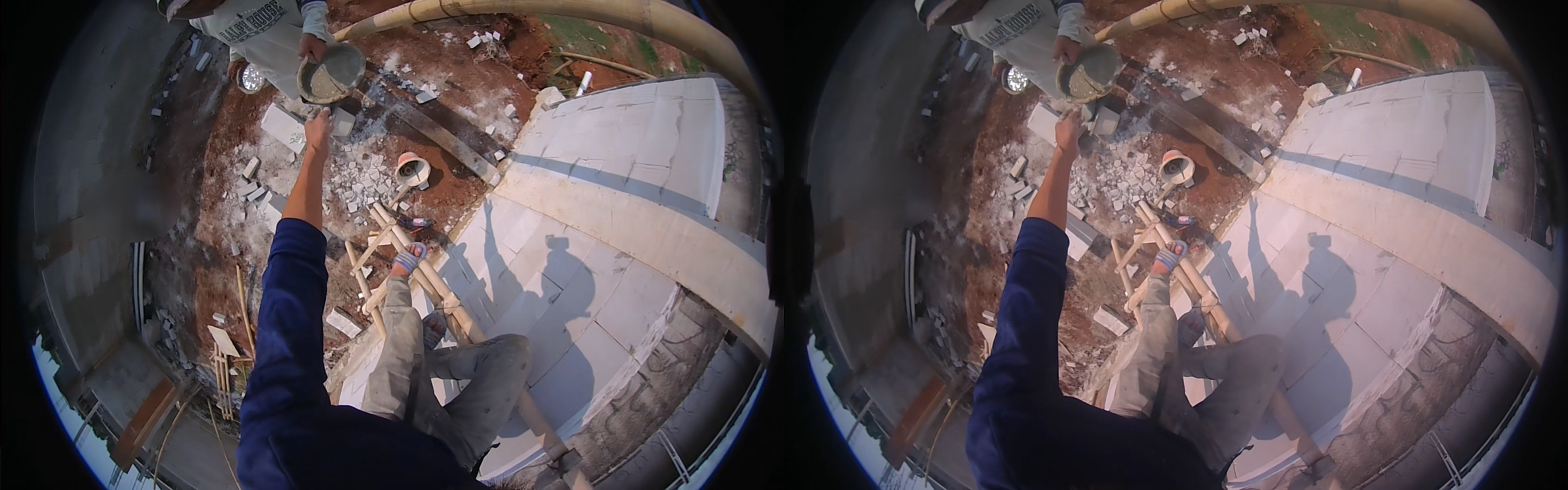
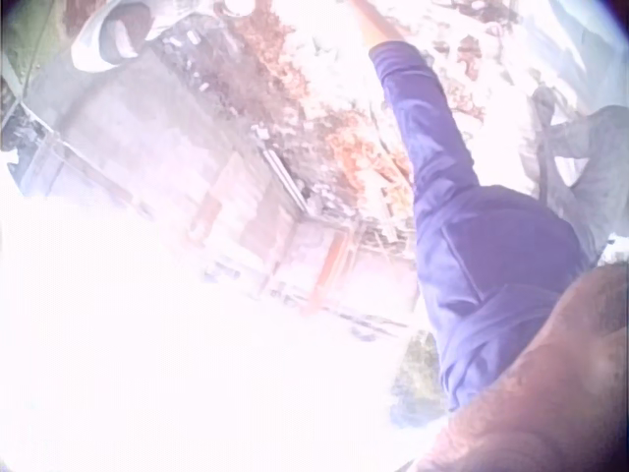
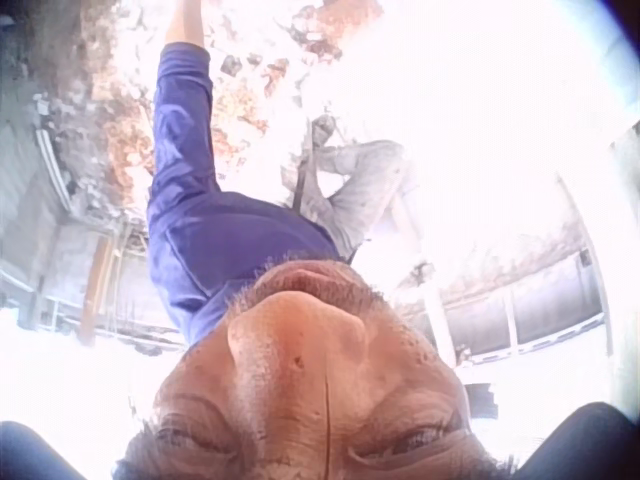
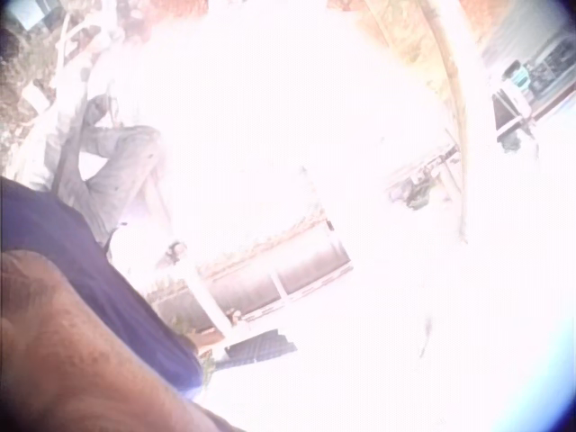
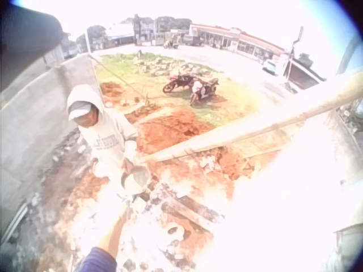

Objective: The person scoops wet cement from a bucket with a trowel and applies it to a vertical concrete column. They repeatedly transfer cement from a larger bucket to a smaller one and continue applying it to the column surface.

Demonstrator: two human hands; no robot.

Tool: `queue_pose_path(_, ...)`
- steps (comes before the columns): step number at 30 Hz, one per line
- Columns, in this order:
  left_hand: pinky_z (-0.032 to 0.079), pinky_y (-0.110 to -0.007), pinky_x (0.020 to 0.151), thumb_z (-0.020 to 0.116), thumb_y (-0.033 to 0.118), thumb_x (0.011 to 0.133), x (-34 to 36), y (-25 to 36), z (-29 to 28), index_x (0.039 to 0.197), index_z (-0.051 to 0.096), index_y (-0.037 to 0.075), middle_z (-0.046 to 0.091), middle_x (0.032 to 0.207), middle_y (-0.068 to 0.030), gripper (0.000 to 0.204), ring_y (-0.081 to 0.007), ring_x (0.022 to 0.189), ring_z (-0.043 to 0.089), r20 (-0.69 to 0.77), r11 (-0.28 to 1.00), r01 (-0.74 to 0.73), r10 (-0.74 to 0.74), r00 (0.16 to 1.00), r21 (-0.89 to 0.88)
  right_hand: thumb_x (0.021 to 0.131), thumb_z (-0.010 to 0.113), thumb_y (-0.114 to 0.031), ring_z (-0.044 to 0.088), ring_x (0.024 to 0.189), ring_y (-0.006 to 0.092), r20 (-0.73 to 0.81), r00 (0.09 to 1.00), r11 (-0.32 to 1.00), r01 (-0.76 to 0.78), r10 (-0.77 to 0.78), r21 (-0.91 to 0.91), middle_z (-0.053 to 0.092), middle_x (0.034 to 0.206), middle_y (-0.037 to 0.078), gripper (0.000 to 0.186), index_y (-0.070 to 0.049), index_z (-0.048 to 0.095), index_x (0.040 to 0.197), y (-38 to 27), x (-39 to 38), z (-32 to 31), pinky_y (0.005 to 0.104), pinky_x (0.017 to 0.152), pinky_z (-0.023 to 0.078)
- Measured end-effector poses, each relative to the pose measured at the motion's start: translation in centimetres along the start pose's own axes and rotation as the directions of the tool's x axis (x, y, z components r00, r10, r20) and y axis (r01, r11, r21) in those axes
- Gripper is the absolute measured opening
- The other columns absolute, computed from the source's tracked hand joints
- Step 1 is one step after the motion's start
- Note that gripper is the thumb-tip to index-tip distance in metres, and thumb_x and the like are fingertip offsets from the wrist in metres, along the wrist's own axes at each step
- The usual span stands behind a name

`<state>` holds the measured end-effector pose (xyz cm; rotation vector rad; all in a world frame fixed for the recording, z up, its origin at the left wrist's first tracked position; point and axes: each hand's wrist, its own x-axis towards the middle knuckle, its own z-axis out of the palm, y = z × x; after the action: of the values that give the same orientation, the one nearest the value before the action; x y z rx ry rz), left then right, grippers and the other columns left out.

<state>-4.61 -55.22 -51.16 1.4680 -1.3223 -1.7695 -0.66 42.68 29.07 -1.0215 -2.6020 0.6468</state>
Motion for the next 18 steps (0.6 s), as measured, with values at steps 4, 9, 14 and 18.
queue_pose_path(4,0.050,-0.033,0.093,0.076,0.051,0.091,4.4,-1.8,0.1,0.137,0.060,-0.006,0.065,0.122,-0.0139,0.075,-0.0205,0.106,0.064,-0.072,0.994,-0.014,0.022,0.997,0.112,0.099,0.071,-0.041,0.071,0.083,0.0231,0.000,0.999,0.999,-0.042,0.042,0.017,0.073,0.092,0.011,0.036,-0.005,0.071,0.100,1.1,1.1,-1.3,0.0375,0.072,0.052)
queue_pose_path(9,0.044,-0.036,0.102,0.082,0.050,0.088,1.4,-1.1,3.6,0.140,0.056,-0.007,0.059,0.110,-0.0078,0.082,-0.0190,0.097,0.057,0.095,0.993,0.064,-0.055,0.994,-0.094,0.099,0.071,-0.040,0.070,0.081,0.0215,-0.038,0.995,0.994,-0.085,0.088,0.063,0.073,0.090,0.010,0.034,-0.005,0.071,0.097,4.6,-0.3,-4.5,0.0369,0.071,0.052)
queue_pose_path(14,0.047,-0.038,0.062,0.079,0.046,0.092,-7.2,0.0,5.2,0.112,0.065,-0.005,0.055,0.083,-0.0042,0.056,-0.0171,0.065,0.049,0.033,0.981,0.076,-0.083,0.996,0.178,0.099,0.072,-0.039,0.070,0.079,0.0198,-0.040,0.990,0.982,-0.131,0.138,0.138,0.073,0.087,0.008,0.033,-0.006,0.071,0.095,9.3,-0.5,-10.3,0.0364,0.069,0.052)
queue_pose_path(18,0.032,-0.031,0.051,0.051,0.053,0.109,-18.2,2.3,2.4,0.072,0.040,0.015,0.033,0.061,0.0053,0.054,-0.0119,0.052,0.031,0.271,0.996,0.030,-0.052,0.961,0.086,0.099,0.073,-0.038,0.070,0.077,0.0184,0.028,0.990,0.962,-0.139,0.136,0.233,0.073,0.085,0.007,0.032,-0.006,0.071,0.092,11.8,0.1,-10.5,0.0359,0.068,0.051)
